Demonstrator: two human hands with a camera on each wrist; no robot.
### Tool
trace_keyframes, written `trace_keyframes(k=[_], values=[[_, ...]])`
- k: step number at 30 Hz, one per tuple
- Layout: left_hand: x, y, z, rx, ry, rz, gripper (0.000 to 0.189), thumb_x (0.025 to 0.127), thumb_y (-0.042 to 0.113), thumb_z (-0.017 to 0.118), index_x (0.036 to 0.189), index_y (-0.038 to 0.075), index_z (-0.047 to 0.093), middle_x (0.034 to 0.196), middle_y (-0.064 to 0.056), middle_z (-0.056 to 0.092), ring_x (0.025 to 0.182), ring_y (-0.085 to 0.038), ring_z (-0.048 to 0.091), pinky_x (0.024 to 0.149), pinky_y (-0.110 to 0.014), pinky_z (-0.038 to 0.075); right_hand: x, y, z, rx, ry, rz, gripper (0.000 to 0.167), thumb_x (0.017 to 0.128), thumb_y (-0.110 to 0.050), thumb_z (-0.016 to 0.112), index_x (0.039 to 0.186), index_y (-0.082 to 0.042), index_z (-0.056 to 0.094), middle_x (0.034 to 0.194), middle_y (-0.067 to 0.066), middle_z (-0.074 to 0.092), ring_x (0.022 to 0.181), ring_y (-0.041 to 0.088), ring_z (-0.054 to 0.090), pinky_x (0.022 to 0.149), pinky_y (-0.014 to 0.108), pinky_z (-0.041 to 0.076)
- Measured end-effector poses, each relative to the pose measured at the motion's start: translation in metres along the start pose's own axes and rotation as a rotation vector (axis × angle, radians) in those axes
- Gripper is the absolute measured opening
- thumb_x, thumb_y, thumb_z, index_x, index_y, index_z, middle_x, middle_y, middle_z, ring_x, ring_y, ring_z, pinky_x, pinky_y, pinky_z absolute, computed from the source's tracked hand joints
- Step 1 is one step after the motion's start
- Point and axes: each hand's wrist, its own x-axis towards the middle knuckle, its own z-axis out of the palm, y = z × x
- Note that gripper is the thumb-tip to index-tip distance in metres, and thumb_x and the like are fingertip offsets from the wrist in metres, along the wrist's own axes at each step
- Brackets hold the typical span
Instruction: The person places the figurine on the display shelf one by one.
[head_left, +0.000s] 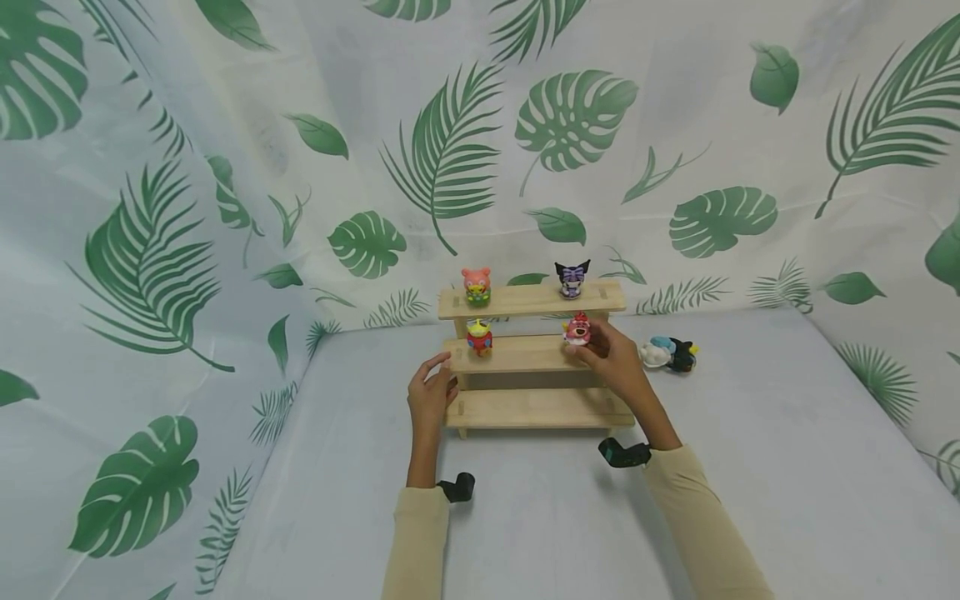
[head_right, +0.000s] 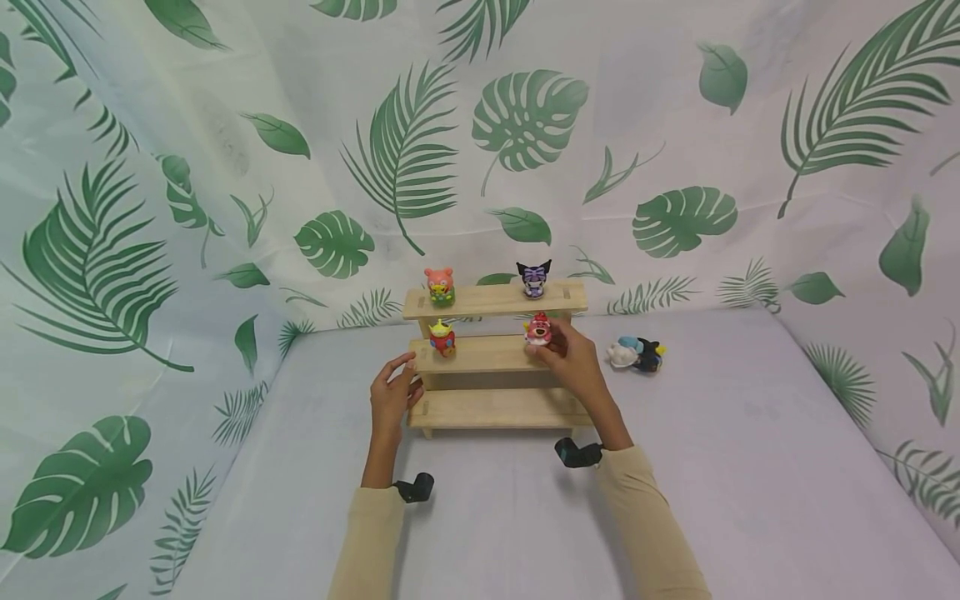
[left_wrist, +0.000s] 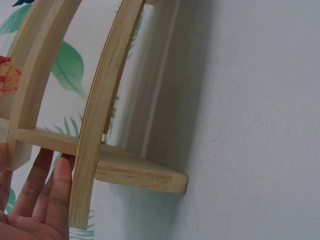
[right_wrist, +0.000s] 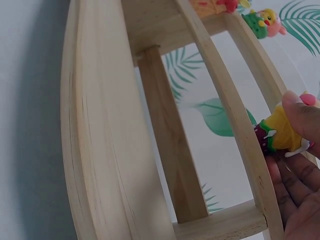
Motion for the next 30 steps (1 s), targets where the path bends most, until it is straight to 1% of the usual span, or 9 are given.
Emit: trace_keyframes(k=[4,7,11,14,19,22,26,28,30], values=[[0.0,0.0,0.0,-0.011,-0.008,-0.001,0.032,0.094,0.039,0.065,0.118,0.019,0.069,0.102,-0.016,0.074,0.094,-0.025,0.072,0.082,-0.04,0.061,0.0,0.0,0.0,0.003,0.0,-0.004,0.048,0.088,-0.011,0.073,0.129,0.004,0.054,0.12,0.027,0.064,0.109,0.038,0.064,0.092,0.047,0.055],[-0.003,0.005,0.0,-0.012,-0.018,-0.006,0.034,0.095,0.037,0.064,0.121,0.015,0.068,0.105,-0.019,0.073,0.099,-0.03,0.071,0.086,-0.045,0.06,-0.001,0.001,-0.001,0.006,-0.005,-0.006,0.049,0.088,-0.012,0.074,0.13,0.003,0.054,0.12,0.026,0.064,0.109,0.036,0.064,0.091,0.04,0.057],[-0.003,0.004,0.0,-0.001,-0.015,-0.011,0.033,0.095,0.037,0.064,0.12,0.017,0.068,0.105,-0.019,0.073,0.099,-0.03,0.071,0.083,-0.041,0.061,-0.003,0.002,-0.003,0.025,-0.025,-0.01,0.051,0.088,-0.013,0.074,0.132,0.002,0.052,0.122,0.025,0.062,0.11,0.035,0.063,0.092,0.035,0.057],[-0.002,0.0,0.001,0.003,-0.006,-0.011,0.029,0.094,0.039,0.065,0.116,0.02,0.07,0.102,-0.015,0.074,0.096,-0.027,0.072,0.078,-0.034,0.062,-0.005,0.003,-0.006,0.055,-0.043,-0.017,0.055,0.088,-0.014,0.073,0.135,0.002,0.049,0.125,0.026,0.06,0.114,0.037,0.062,0.095,0.038,0.055],[-0.003,0.001,0.001,-0.005,-0.003,-0.009,0.029,0.094,0.038,0.065,0.116,0.02,0.07,0.103,-0.016,0.074,0.097,-0.029,0.072,0.079,-0.036,0.062,-0.011,0.002,-0.012,0.1,-0.045,-0.035,0.061,0.088,-0.009,0.073,0.14,0.005,0.044,0.13,0.029,0.057,0.118,0.041,0.059,0.096,0.037,0.053],[-0.003,0.002,0.0,-0.011,-0.006,-0.006,0.029,0.094,0.038,0.065,0.116,0.02,0.07,0.103,-0.017,0.074,0.099,-0.032,0.071,0.08,-0.038,0.062,-0.015,0.004,-0.017,0.103,-0.026,-0.047,0.059,0.089,-0.008,0.071,0.139,0.006,0.044,0.129,0.03,0.057,0.117,0.043,0.059,0.093,0.022,0.055],[-0.003,0.001,0.0,-0.008,-0.005,-0.004,0.03,0.094,0.039,0.065,0.117,0.019,0.069,0.104,-0.016,0.074,0.1,-0.032,0.071,0.079,-0.035,0.062,-0.02,0.008,-0.025,0.092,0.013,-0.053,0.054,0.091,-0.009,0.07,0.137,0.005,0.047,0.126,0.029,0.06,0.114,0.043,0.06,0.084,0.003,0.048],[-0.002,0.0,0.0,-0.003,-0.004,-0.001,0.03,0.094,0.039,0.064,0.117,0.02,0.069,0.104,-0.015,0.074,0.099,-0.031,0.071,0.077,-0.032,0.062,-0.023,0.011,-0.029,0.068,0.045,-0.044,0.052,0.091,-0.012,0.069,0.137,0.003,0.048,0.124,0.027,0.062,0.112,0.042,0.062,0.081,0.001,0.047],[-0.002,0.0,0.0,0.003,-0.007,0.004,0.03,0.095,0.039,0.064,0.118,0.02,0.069,0.105,-0.015,0.073,0.098,-0.029,0.071,0.076,-0.031,0.062,-0.027,0.014,-0.034,0.05,0.086,-0.032,0.05,0.092,-0.014,0.069,0.136,0.001,0.05,0.123,0.025,0.063,0.109,0.036,0.065,0.079,0.0,0.047]])
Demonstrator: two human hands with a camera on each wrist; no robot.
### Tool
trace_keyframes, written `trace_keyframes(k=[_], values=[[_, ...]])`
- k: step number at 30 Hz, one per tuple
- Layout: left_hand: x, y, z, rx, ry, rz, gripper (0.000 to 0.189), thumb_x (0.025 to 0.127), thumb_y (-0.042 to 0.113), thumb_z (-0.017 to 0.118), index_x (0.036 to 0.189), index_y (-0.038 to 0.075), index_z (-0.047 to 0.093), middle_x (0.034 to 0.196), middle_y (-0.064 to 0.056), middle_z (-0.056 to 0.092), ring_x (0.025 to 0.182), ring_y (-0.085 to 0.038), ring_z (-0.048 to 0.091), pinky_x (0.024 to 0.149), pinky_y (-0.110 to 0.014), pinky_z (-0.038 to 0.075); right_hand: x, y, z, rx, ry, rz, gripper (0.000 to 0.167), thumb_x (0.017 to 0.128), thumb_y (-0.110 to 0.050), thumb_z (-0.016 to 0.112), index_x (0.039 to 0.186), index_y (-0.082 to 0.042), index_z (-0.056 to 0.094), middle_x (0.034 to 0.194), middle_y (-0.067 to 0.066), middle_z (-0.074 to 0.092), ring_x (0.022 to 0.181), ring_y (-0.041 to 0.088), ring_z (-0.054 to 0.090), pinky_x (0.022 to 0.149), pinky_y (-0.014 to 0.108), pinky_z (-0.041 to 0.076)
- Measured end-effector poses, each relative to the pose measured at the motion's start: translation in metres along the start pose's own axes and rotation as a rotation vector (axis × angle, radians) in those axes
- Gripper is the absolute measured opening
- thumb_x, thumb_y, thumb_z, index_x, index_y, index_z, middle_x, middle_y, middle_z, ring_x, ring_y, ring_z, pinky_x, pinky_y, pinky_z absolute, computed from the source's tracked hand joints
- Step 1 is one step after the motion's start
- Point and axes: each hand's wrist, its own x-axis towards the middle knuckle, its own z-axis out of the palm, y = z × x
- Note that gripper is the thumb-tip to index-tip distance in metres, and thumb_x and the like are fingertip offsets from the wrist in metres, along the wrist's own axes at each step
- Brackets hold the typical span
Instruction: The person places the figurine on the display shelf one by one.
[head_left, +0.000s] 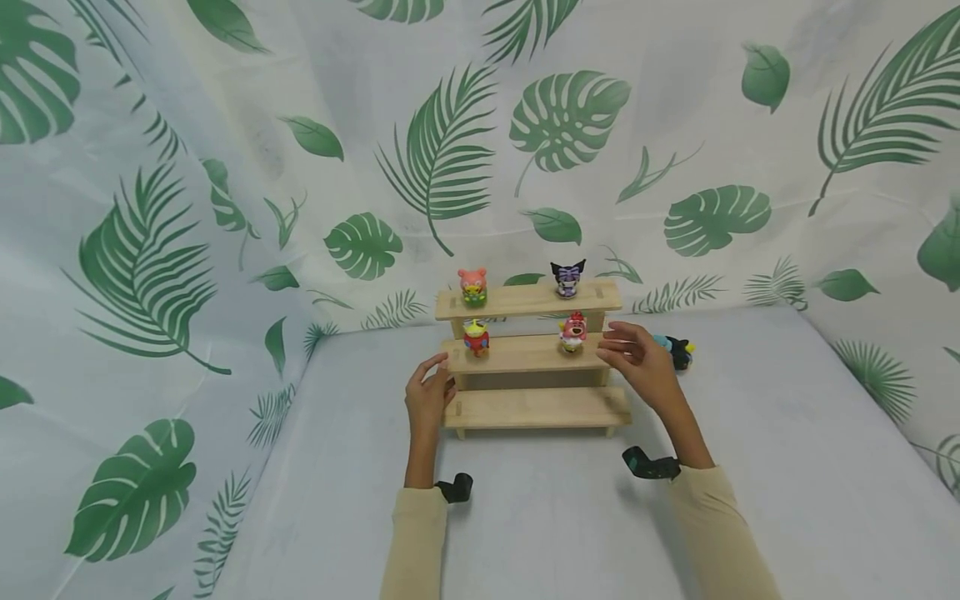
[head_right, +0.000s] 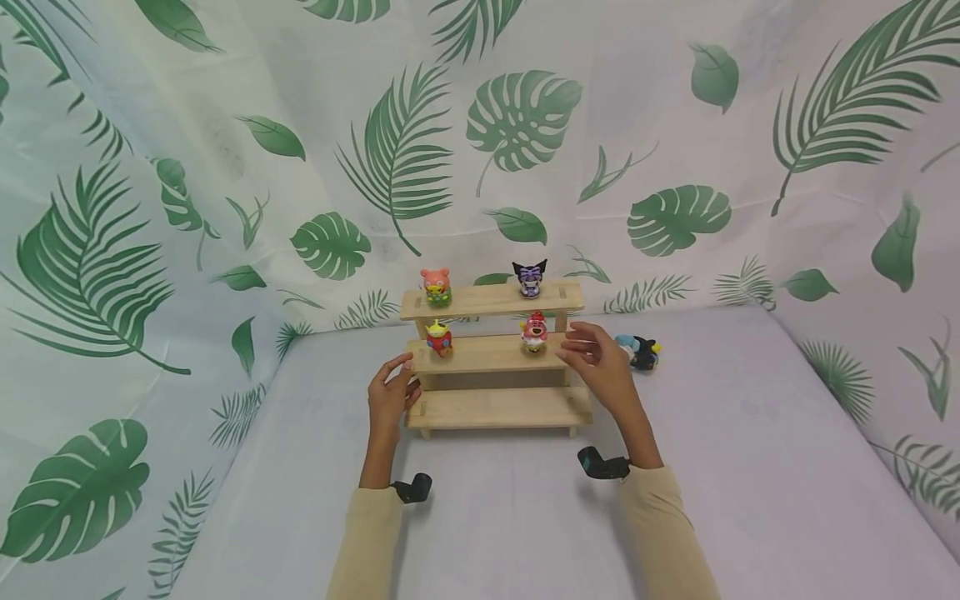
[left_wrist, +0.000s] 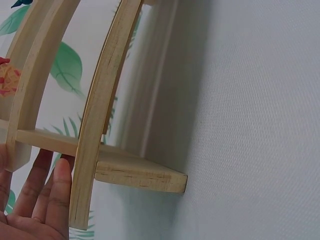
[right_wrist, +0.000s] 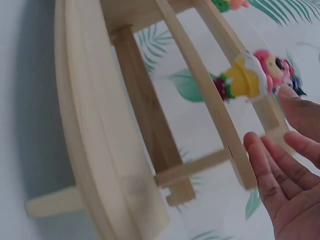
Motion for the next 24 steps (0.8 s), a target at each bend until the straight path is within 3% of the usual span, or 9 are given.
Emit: trace_keyframes(k=[6,10,14,17,20,22,24], values=[[0.001,-0.001,-0.001,0.008,-0.013,0.001,0.032,0.095,0.04,0.063,0.12,0.021,0.067,0.109,-0.016,0.072,0.1,-0.031,0.071,0.079,-0.033,0.062,-0.009,0.018,-0.016,0.021,0.173,0.03,0.038,0.091,-0.011,0.069,0.125,0.002,0.06,0.112,0.024,0.067,0.089,-0.004,0.064,0.072,0.005,0.052],[0.001,-0.002,-0.002,0.002,-0.017,-0.006,0.037,0.094,0.042,0.063,0.122,0.019,0.067,0.111,-0.017,0.071,0.103,-0.033,0.07,0.083,-0.037,0.061,-0.017,0.033,-0.027,0.087,0.3,0.068,0.031,0.094,-0.016,0.067,0.117,0.004,0.063,0.101,0.009,0.067,0.079,-0.01,0.063,0.069,0.006,0.053],[0.001,-0.002,-0.002,-0.005,-0.016,-0.015,0.036,0.094,0.042,0.064,0.121,0.019,0.067,0.109,-0.016,0.072,0.103,-0.033,0.07,0.082,-0.036,0.061,-0.022,0.051,-0.037,0.075,0.427,0.165,0.029,0.096,-0.019,0.064,0.115,0.002,0.064,0.098,-0.004,0.062,0.08,-0.005,0.062,0.068,0.005,0.052],[0.001,-0.001,-0.002,-0.01,-0.016,-0.018,0.033,0.094,0.041,0.064,0.12,0.02,0.068,0.108,-0.015,0.072,0.101,-0.032,0.07,0.079,-0.032,0.061,-0.022,0.063,-0.046,-0.052,0.464,0.298,0.03,0.096,-0.013,0.058,0.123,0.0,0.061,0.108,0.008,0.06,0.097,0.013,0.063,0.081,0.019,0.056],[0.001,0.0,-0.002,-0.009,-0.019,-0.014,0.031,0.095,0.039,0.063,0.119,0.02,0.068,0.108,-0.016,0.072,0.1,-0.031,0.071,0.077,-0.03,0.062,-0.02,0.074,-0.055,-0.176,0.398,0.392,0.043,0.092,-0.003,0.051,0.135,-0.003,0.054,0.131,0.022,0.051,0.121,0.036,0.053,0.102,0.046,0.048],[0.001,0.001,-0.002,-0.009,-0.021,-0.01,0.03,0.095,0.039,0.063,0.119,0.021,0.068,0.108,-0.016,0.072,0.1,-0.031,0.071,0.076,-0.03,0.062,-0.018,0.08,-0.062,-0.234,0.311,0.387,0.053,0.089,0.004,0.049,0.142,-0.002,0.047,0.143,0.029,0.041,0.134,0.046,0.039,0.11,0.059,0.036],[0.0,0.0,-0.002,-0.007,-0.02,-0.008,0.03,0.095,0.039,0.063,0.119,0.021,0.068,0.108,-0.016,0.072,0.099,-0.031,0.071,0.075,-0.03,0.062,-0.015,0.087,-0.068,-0.286,0.22,0.356,0.06,0.087,0.007,0.049,0.145,-0.001,0.041,0.15,0.031,0.032,0.14,0.048,0.028,0.114,0.064,0.027]])
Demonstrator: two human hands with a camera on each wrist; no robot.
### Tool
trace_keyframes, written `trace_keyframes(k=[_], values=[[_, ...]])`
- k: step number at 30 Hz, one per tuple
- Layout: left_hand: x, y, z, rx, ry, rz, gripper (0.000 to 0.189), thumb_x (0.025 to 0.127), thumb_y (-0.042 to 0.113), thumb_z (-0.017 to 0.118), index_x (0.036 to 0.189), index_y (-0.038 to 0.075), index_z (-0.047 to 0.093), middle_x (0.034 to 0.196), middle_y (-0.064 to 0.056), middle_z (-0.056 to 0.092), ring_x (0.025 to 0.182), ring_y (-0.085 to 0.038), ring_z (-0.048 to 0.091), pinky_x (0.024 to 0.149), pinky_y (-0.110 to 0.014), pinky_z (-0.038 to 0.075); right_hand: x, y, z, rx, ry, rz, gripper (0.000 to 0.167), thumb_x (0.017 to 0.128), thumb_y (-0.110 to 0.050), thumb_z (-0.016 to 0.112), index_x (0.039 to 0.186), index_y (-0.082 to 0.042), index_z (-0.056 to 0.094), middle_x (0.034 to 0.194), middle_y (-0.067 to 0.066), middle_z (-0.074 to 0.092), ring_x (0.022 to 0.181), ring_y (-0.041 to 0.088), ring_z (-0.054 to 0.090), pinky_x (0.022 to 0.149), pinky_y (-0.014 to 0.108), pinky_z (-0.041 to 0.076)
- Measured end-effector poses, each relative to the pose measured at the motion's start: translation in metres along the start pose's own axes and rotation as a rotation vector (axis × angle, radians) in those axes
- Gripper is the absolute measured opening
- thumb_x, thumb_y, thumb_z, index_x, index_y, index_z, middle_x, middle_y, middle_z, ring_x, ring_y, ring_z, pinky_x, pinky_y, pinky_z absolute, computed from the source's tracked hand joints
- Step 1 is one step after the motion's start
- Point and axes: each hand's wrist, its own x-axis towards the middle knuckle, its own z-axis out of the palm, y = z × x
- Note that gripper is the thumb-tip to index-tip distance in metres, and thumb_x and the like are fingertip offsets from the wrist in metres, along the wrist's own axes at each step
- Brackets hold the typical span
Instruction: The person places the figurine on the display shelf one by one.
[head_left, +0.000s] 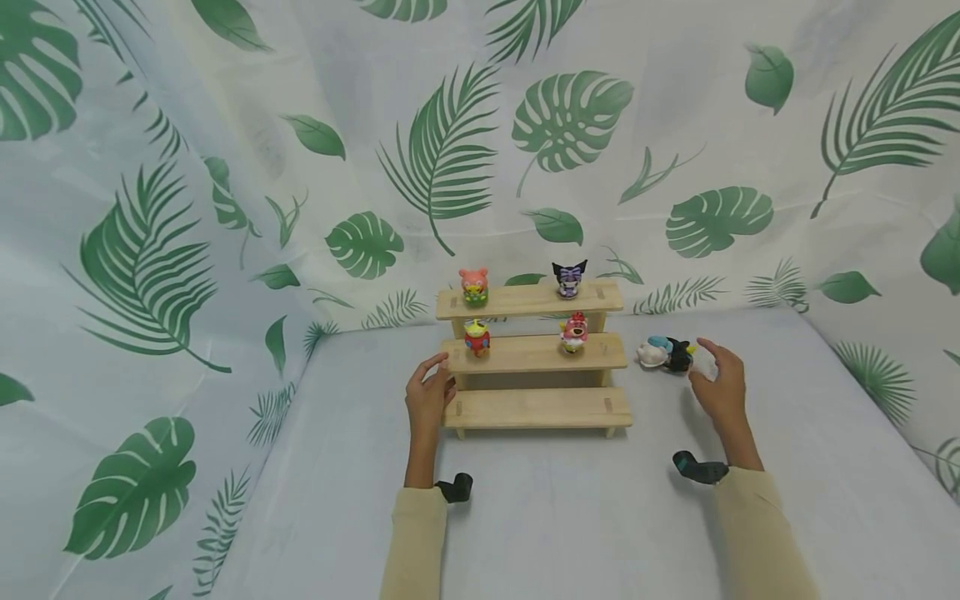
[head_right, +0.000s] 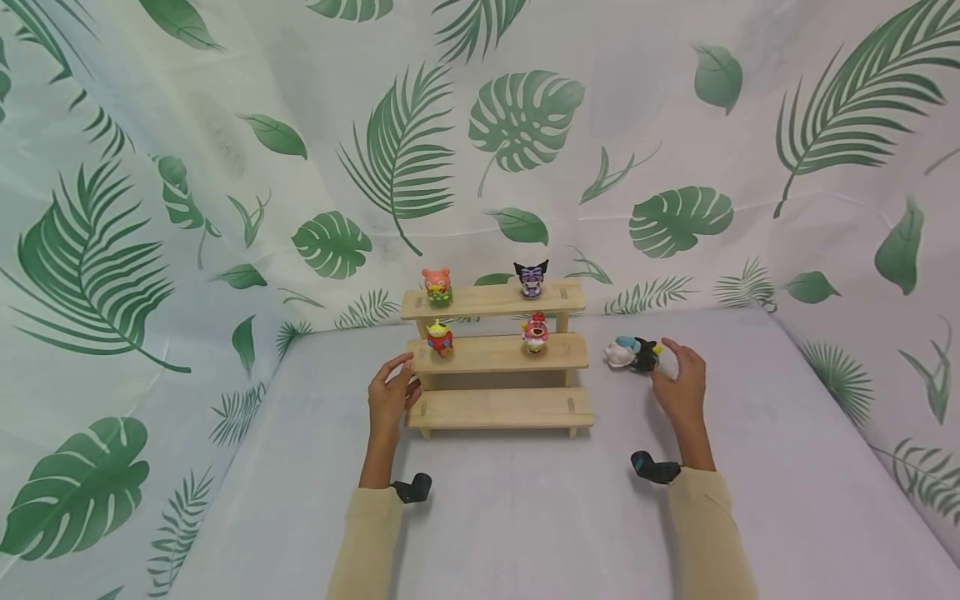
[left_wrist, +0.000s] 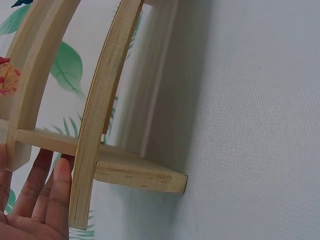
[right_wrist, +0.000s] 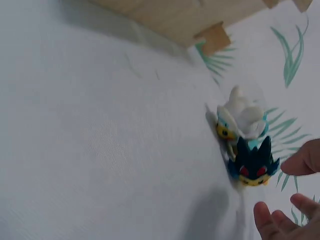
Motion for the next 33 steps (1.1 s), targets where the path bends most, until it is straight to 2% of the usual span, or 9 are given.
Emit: trace_keyframes(k=[4,7,10,13,15,19,25,30,33], values=[[0.0,-0.002,0.0,0.004,0.007,0.004,0.03,0.095,0.039,0.063,0.118,0.02,0.068,0.106,-0.015,0.073,0.099,-0.032,0.071,0.075,-0.031,0.062,0.012,0.01,-0.001,-0.091,-0.136,-0.12,0.064,0.085,0.007,0.054,0.147,0.001,0.035,0.155,0.036,0.016,0.143,0.054,0.014,0.111,0.073,0.019],[0.0,-0.003,0.0,0.006,0.011,0.002,0.029,0.096,0.039,0.063,0.118,0.021,0.068,0.106,-0.015,0.073,0.1,-0.033,0.071,0.074,-0.03,0.062,0.017,0.015,0.001,-0.114,-0.219,-0.174,0.063,0.086,0.004,0.056,0.145,0.003,0.036,0.154,0.039,0.01,0.139,0.06,0.015,0.105,0.075,0.025],[-0.001,-0.003,0.0,0.006,0.01,-0.01,0.028,0.096,0.038,0.063,0.117,0.022,0.069,0.106,-0.013,0.073,0.101,-0.033,0.07,0.073,-0.028,0.062,0.017,0.018,0.004,-0.13,-0.261,-0.195,0.059,0.085,0.003,0.058,0.141,0.008,0.039,0.152,0.042,0.013,0.135,0.063,0.02,0.103,0.074,0.03],[-0.002,-0.001,0.001,0.004,0.009,-0.02,0.028,0.096,0.038,0.063,0.118,0.022,0.069,0.106,-0.014,0.073,0.101,-0.032,0.07,0.073,-0.028,0.062,0.015,0.018,0.008,-0.14,-0.251,-0.207,0.056,0.083,0.002,0.06,0.136,0.012,0.042,0.148,0.045,0.018,0.133,0.064,0.024,0.104,0.073,0.031],[-0.002,0.001,0.0,0.004,0.005,-0.024,0.027,0.096,0.037,0.063,0.118,0.022,0.069,0.106,-0.013,0.072,0.1,-0.03,0.071,0.074,-0.028,0.062,0.014,0.017,0.009,-0.149,-0.216,-0.222,0.054,0.082,0.002,0.062,0.132,0.013,0.045,0.146,0.045,0.023,0.132,0.063,0.024,0.104,0.073,0.03],[-0.001,0.003,0.0,0.009,0.002,-0.021,0.027,0.096,0.038,0.062,0.117,0.023,0.069,0.107,-0.014,0.072,0.097,-0.027,0.072,0.077,-0.031,0.062,0.013,0.015,0.011,-0.145,-0.148,-0.239,0.048,0.081,0.005,0.064,0.126,0.013,0.051,0.138,0.046,0.031,0.128,0.062,0.03,0.101,0.072,0.036],[0.001,0.004,0.0,0.005,-0.013,-0.034,0.033,0.097,0.036,0.061,0.124,0.017,0.065,0.113,-0.019,0.07,0.103,-0.033,0.07,0.086,-0.042,0.06,0.016,0.02,0.011,-0.168,-0.137,-0.165,0.043,0.085,-0.001,0.066,0.124,0.011,0.054,0.131,0.046,0.032,0.124,0.062,0.032,0.102,0.074,0.032],[-0.01,0.02,0.0,0.014,-0.024,-0.03,0.032,0.099,0.026,0.059,0.126,0.009,0.064,0.113,-0.024,0.069,0.104,-0.039,0.068,0.091,-0.051,0.056,0.017,0.024,0.013,-0.186,-0.136,-0.128,0.043,0.086,-0.004,0.066,0.125,0.009,0.055,0.134,0.046,0.03,0.125,0.064,0.032,0.104,0.075,0.029],[-0.018,0.031,0.001,0.026,-0.018,-0.014,0.031,0.1,0.023,0.058,0.125,0.006,0.063,0.111,-0.024,0.07,0.103,-0.039,0.068,0.087,-0.047,0.059,0.017,0.024,0.013,-0.183,-0.122,-0.142,0.042,0.085,-0.003,0.067,0.124,0.009,0.055,0.134,0.045,0.033,0.126,0.063,0.032,0.105,0.074,0.028]])
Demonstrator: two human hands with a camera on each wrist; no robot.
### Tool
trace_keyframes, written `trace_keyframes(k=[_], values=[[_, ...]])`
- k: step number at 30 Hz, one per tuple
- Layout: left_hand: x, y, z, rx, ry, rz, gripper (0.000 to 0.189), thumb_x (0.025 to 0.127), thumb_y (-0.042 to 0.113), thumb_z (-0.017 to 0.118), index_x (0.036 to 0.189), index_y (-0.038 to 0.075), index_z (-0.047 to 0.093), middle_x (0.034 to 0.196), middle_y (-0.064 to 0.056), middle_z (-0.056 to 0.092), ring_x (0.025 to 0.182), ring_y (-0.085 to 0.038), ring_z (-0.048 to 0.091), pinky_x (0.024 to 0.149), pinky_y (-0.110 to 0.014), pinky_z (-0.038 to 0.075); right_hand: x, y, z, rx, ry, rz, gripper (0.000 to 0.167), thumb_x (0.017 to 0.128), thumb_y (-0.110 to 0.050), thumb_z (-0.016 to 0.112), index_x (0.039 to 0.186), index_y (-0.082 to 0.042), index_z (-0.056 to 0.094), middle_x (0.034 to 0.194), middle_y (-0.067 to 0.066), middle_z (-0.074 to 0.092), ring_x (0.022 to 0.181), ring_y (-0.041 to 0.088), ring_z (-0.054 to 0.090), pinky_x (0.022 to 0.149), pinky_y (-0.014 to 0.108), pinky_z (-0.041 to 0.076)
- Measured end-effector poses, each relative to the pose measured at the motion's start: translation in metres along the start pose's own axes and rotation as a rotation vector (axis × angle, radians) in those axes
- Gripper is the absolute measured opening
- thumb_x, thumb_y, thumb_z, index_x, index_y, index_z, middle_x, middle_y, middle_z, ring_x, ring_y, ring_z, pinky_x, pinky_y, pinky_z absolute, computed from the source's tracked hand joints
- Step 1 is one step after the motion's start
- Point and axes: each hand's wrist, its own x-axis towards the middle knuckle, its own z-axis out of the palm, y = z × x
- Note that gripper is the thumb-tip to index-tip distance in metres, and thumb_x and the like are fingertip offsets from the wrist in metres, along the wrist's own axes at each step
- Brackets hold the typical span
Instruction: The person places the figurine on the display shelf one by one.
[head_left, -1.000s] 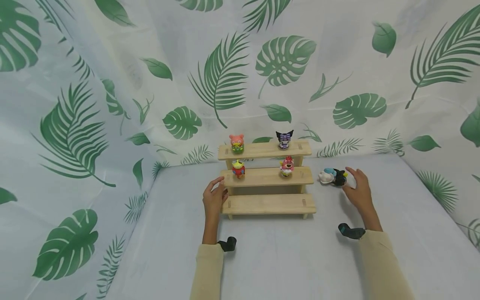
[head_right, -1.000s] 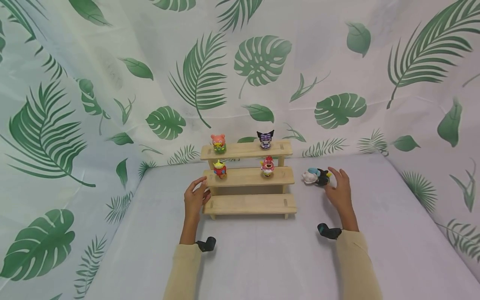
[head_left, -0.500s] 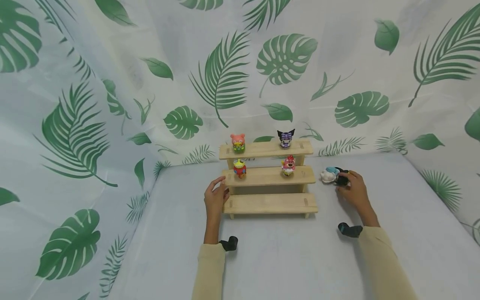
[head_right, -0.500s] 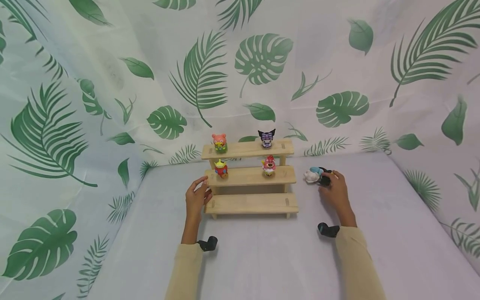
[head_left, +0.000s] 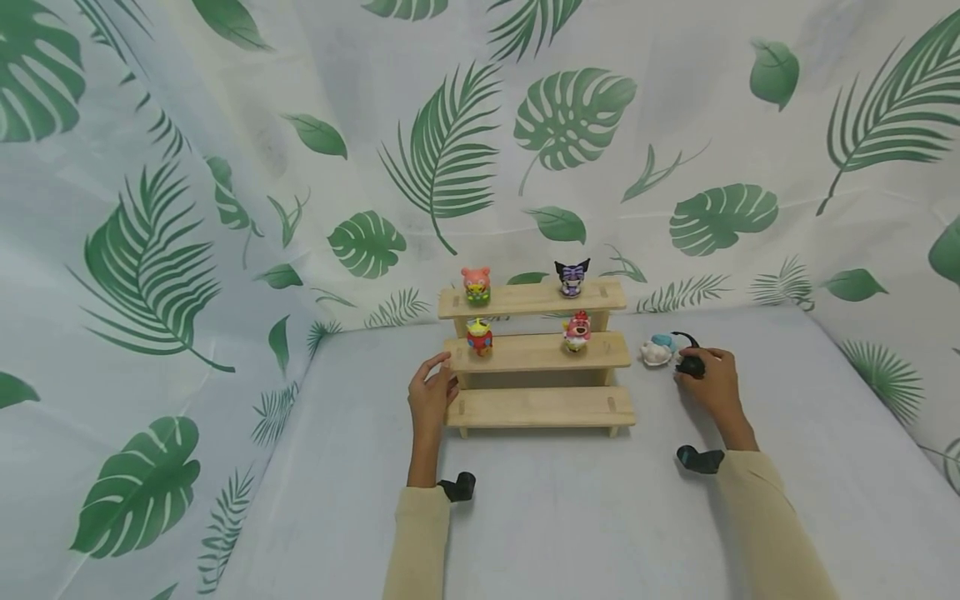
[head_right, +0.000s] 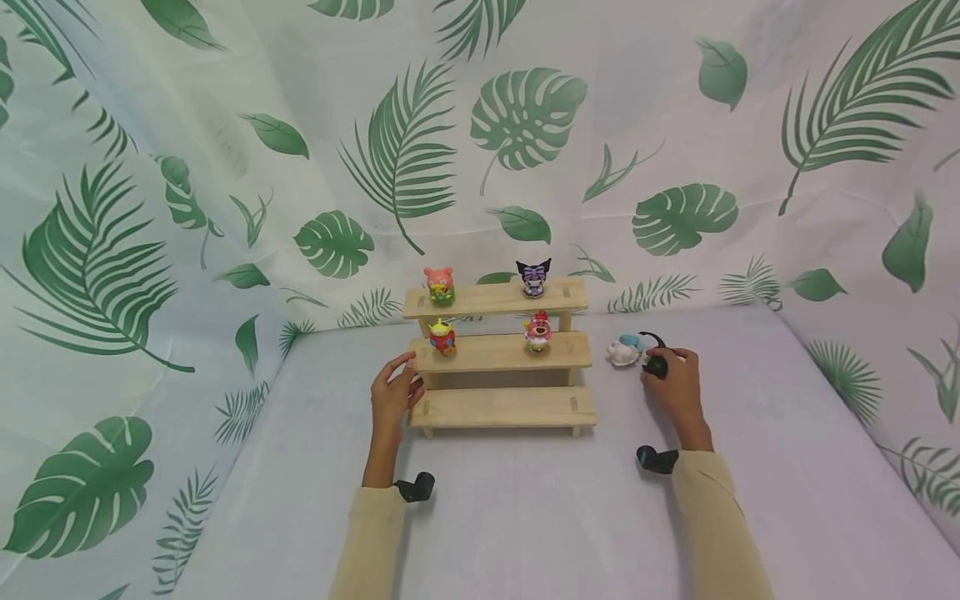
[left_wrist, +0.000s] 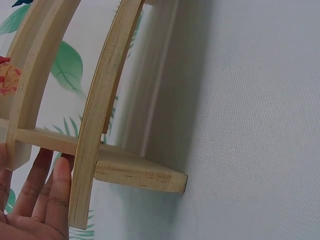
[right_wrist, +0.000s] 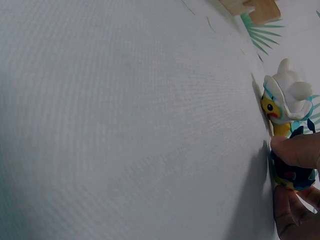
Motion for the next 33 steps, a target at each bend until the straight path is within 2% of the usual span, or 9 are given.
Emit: trace_keyframes(k=[4,8,11,14,22,27,33], values=[[-0.002,0.001,0.0,0.007,0.006,0.004,0.032,0.1,0.023,0.057,0.125,0.005,0.063,0.111,-0.023,0.07,0.103,-0.039,0.068,0.085,-0.045,0.06,-0.001,0.0,0.001,-0.006,0.024,-0.033,0.04,0.084,0.0,0.067,0.122,0.009,0.056,0.133,0.044,0.038,0.127,0.061,0.033,0.106,0.073,0.027],[0.008,-0.013,0.0,0.001,0.002,-0.017,0.033,0.1,0.025,0.058,0.126,0.008,0.063,0.113,-0.023,0.069,0.105,-0.039,0.067,0.09,-0.052,0.056,-0.002,0.002,0.002,-0.017,0.039,-0.045,0.04,0.084,0.0,0.069,0.121,0.009,0.057,0.132,0.043,0.041,0.127,0.059,0.035,0.106,0.072,0.028],[0.016,-0.024,0.0,-0.009,0.005,-0.016,0.034,0.099,0.03,0.06,0.126,0.011,0.064,0.112,-0.022,0.07,0.104,-0.037,0.068,0.088,-0.05,0.057,-0.004,0.004,0.002,-0.011,0.049,-0.04,0.04,0.084,-0.001,0.069,0.121,0.008,0.058,0.131,0.042,0.044,0.126,0.058,0.036,0.106,0.072,0.029],[0.018,-0.029,0.0,-0.021,0.013,-0.01,0.036,0.097,0.035,0.061,0.126,0.014,0.064,0.112,-0.021,0.071,0.103,-0.035,0.069,0.087,-0.046,0.059,-0.006,0.006,0.002,0.007,0.062,-0.026,0.04,0.086,-0.004,0.07,0.122,0.007,0.058,0.13,0.04,0.046,0.126,0.057,0.038,0.105,0.071,0.03],[0.019,-0.031,0.001,-0.001,0.042,-0.002,0.03,0.095,0.039,0.063,0.119,0.021,0.068,0.107,-0.015,0.073,0.094,-0.024,0.072,0.077,-0.033,0.062,-0.005,0.001,-0.003,0.039,0.047,0.055,0.06,0.088,-0.009,0.07,0.139,0.006,0.043,0.133,0.042,0.043,0.122,0.057,0.042,0.102,0.07,0.035],[0.02,-0.031,0.001,0.005,0.049,0.007,0.027,0.095,0.038,0.064,0.116,0.022,0.069,0.103,-0.013,0.074,0.09,-0.019,0.072,0.073,-0.027,0.062,-0.005,-0.003,-0.006,0.06,0.037,0.089,0.066,0.089,-0.01,0.07,0.144,0.004,0.038,0.133,0.042,0.042,0.117,0.055,0.047,0.099,0.067,0.041],[0.019,-0.03,0.002,0.004,0.048,0.009,0.027,0.095,0.038,0.063,0.117,0.022,0.069,0.104,-0.013,0.074,0.091,-0.02,0.072,0.073,-0.028,0.062,-0.006,-0.002,-0.008,0.102,0.015,0.145,0.069,0.093,-0.025,0.067,0.149,-0.001,0.033,0.139,0.041,0.038,0.12,0.056,0.047,0.098,0.065,0.045]])
